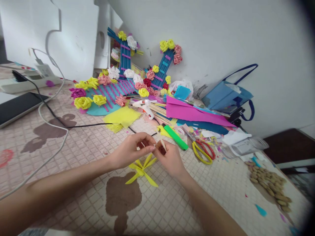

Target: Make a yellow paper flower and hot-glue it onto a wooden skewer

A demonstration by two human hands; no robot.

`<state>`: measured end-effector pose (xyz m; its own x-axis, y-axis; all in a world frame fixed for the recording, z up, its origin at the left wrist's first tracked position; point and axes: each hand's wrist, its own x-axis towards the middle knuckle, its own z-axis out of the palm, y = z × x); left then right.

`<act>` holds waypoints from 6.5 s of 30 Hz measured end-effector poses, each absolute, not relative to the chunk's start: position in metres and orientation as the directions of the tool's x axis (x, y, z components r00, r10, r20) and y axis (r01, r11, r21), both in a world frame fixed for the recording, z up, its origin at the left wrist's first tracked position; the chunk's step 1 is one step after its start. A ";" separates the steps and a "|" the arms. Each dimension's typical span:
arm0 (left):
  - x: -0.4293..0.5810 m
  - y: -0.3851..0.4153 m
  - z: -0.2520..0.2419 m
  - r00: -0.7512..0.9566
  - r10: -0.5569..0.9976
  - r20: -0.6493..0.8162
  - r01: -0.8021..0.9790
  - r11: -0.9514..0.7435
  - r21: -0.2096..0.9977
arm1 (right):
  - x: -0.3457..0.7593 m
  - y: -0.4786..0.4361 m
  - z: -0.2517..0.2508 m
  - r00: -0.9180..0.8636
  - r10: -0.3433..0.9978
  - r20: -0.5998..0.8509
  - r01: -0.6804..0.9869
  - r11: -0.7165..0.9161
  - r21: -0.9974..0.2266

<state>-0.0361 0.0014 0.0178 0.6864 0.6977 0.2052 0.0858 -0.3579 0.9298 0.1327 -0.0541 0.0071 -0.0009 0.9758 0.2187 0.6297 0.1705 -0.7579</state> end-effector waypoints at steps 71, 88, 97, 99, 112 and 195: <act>-0.055 0.041 0.025 0.442 0.858 0.262 0.731 -0.513 0.450 | 0.147 -0.052 0.013 -0.085 0.960 0.268 0.704 0.248 -0.666; -0.063 0.048 0.030 0.541 0.782 0.310 0.657 -0.623 0.424 | 0.160 -0.047 0.014 -0.264 0.944 0.200 0.801 0.330 -0.500; -0.064 0.046 0.028 0.583 0.790 0.189 0.625 -0.585 0.516 | 0.163 -0.052 0.023 -0.318 0.948 0.027 0.751 0.270 -0.603; -0.064 0.045 0.029 0.589 0.788 0.181 0.623 -0.585 0.519 | 0.165 -0.050 0.022 -0.292 0.954 0.061 0.744 0.267 -0.613; -0.048 0.007 0.019 0.710 0.704 -0.012 0.688 -0.690 0.225 | 0.152 -0.053 0.006 -0.218 0.975 0.033 0.816 0.201 -0.541; -0.066 0.006 0.000 0.707 0.665 0.240 0.463 -0.692 0.554 | 0.159 -0.074 -0.019 -0.475 0.825 0.307 0.730 0.564 -0.387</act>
